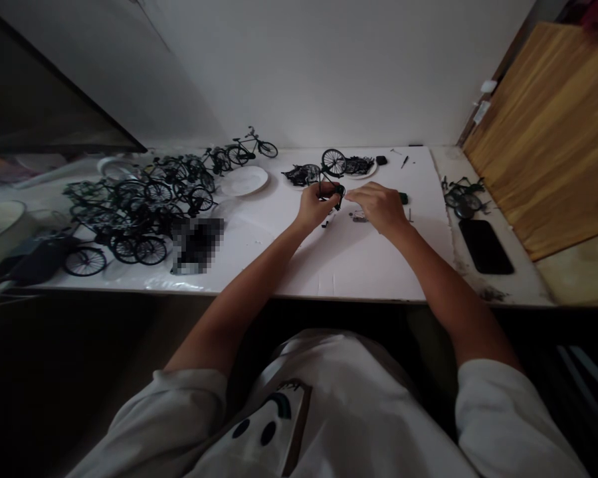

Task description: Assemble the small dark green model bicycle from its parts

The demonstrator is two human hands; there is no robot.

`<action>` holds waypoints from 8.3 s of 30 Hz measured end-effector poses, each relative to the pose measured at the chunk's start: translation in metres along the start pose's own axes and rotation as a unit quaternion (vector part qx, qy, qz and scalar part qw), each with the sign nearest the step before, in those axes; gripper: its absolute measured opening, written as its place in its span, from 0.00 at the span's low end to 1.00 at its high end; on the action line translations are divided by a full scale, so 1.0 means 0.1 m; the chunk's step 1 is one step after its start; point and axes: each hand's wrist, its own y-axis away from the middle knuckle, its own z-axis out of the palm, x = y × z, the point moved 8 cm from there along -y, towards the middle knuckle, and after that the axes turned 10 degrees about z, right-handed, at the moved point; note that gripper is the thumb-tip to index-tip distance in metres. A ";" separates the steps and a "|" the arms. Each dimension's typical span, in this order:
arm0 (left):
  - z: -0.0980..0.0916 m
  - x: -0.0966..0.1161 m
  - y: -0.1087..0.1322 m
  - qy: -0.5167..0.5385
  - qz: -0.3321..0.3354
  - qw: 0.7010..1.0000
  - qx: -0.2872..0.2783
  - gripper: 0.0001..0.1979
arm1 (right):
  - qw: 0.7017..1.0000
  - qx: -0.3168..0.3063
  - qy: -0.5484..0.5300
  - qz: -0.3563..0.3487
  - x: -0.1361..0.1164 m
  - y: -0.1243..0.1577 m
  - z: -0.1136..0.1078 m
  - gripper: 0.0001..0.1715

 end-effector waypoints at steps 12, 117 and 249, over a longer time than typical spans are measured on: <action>-0.01 0.05 0.01 0.004 -0.010 1.000 0.004 0.13 | 1.000 0.000 -0.005 0.017 0.04 -0.01 -0.01 0.18; 0.07 0.46 0.14 -0.202 0.245 0.948 -0.028 0.17 | 0.978 -0.050 0.124 0.162 0.07 0.05 0.17 0.27; -0.08 0.14 0.00 -0.081 0.078 0.994 0.013 0.10 | 0.888 -0.240 0.222 0.325 1.27 0.18 -0.17 0.19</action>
